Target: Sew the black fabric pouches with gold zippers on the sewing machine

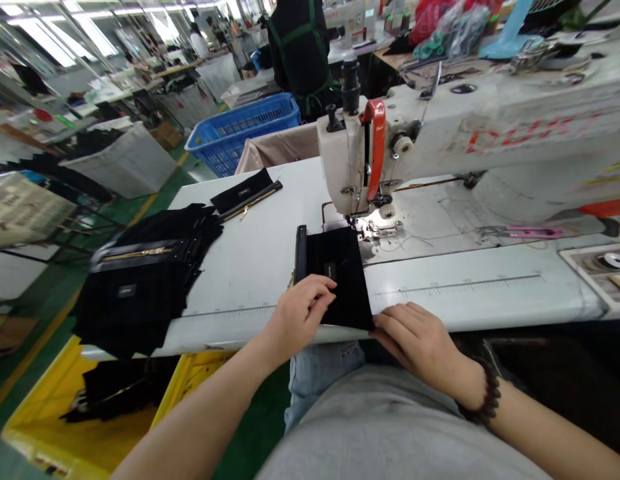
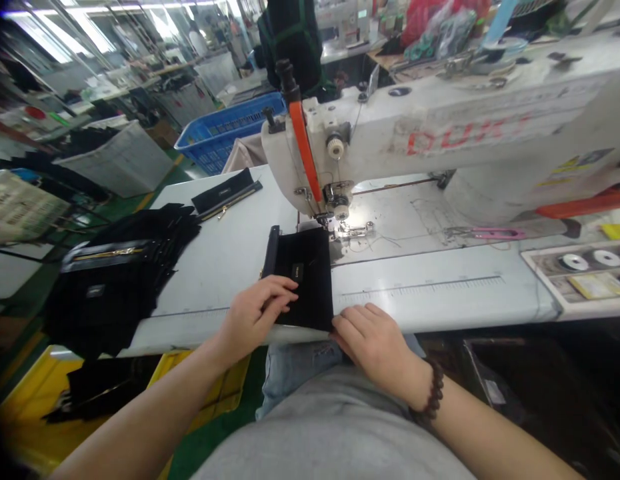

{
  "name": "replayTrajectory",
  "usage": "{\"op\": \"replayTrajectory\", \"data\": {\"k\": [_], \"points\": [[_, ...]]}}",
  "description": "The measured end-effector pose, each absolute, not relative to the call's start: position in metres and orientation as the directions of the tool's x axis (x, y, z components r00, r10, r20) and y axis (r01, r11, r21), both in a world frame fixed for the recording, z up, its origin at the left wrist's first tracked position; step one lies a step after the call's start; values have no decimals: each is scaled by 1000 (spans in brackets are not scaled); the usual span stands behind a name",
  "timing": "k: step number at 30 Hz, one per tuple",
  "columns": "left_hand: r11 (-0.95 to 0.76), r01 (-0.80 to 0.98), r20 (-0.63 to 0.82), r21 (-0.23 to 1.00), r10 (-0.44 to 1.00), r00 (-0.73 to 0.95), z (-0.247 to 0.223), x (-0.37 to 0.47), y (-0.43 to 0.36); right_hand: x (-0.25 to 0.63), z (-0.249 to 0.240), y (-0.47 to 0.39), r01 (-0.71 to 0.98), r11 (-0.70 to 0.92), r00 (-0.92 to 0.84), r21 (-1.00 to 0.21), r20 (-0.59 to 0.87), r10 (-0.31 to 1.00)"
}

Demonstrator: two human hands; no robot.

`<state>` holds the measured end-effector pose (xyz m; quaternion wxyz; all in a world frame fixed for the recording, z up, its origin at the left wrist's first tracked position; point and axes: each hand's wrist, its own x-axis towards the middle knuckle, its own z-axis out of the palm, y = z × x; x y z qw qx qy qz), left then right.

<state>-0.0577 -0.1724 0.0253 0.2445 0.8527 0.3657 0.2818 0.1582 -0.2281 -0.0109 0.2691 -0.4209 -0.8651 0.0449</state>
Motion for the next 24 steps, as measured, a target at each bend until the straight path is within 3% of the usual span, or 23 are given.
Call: {"op": "replayTrajectory", "data": {"k": [5,10,13,20,24], "points": [[-741,487,211,462,625,751,23,-57,-176,159,-18,-226,679,694,-523,-240,506,686],[-652,494,267,576,720,640,17,-57,-177,158,-23,-227,681,679,-444,-274,583,680],[-646,532,290,547,743,603,14,-58,-178,156,-24,-228,690,682,-468,-244,569,676],[-832,491,272,260,551,789,19,-51,-185,155,-19,-228,649,749,-519,-137,639,567],[-857,496,244,140,516,821,26,-46,-188,156,-16,-229,651,751,-502,-116,676,539]]}}
